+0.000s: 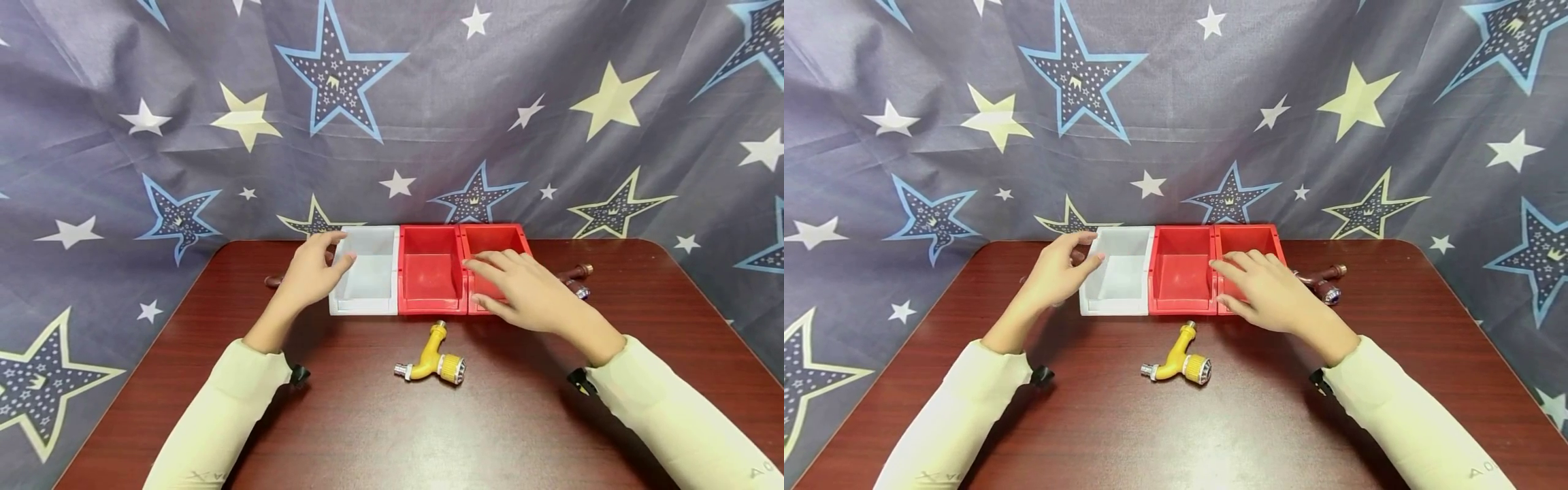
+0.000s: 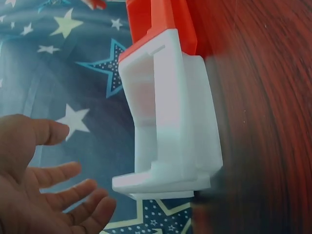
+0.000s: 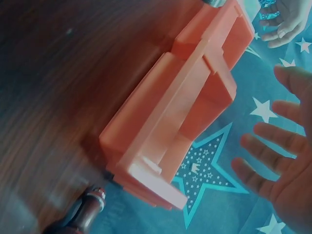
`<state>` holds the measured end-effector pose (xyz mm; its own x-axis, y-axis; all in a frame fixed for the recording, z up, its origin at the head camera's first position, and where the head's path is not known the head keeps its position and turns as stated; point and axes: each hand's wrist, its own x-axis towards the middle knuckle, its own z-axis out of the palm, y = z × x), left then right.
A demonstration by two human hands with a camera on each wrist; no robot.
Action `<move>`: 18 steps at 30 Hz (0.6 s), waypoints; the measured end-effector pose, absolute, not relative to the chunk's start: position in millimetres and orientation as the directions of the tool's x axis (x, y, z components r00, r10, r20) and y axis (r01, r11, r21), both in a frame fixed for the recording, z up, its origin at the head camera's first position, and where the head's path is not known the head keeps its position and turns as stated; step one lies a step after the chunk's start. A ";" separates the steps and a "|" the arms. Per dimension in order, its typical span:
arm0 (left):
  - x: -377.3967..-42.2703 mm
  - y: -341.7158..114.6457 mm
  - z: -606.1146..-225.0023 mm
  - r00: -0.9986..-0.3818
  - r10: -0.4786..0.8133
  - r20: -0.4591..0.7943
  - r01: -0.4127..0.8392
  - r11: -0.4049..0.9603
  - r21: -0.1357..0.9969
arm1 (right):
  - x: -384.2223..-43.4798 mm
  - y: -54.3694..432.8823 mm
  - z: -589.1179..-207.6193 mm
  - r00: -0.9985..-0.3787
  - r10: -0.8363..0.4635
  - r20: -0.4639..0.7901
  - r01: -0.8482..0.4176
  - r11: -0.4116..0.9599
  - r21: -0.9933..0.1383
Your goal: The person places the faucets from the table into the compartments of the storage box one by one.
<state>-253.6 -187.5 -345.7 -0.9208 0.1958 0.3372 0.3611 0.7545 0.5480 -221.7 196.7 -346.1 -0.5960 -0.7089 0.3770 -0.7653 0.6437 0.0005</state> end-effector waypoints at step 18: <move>-270.6 -209.3 -359.0 -0.993 0.072 0.089 0.114 0.600 0.792 | -225.9 228.5 -330.6 -0.646 -0.667 0.372 -0.704 0.709 0.049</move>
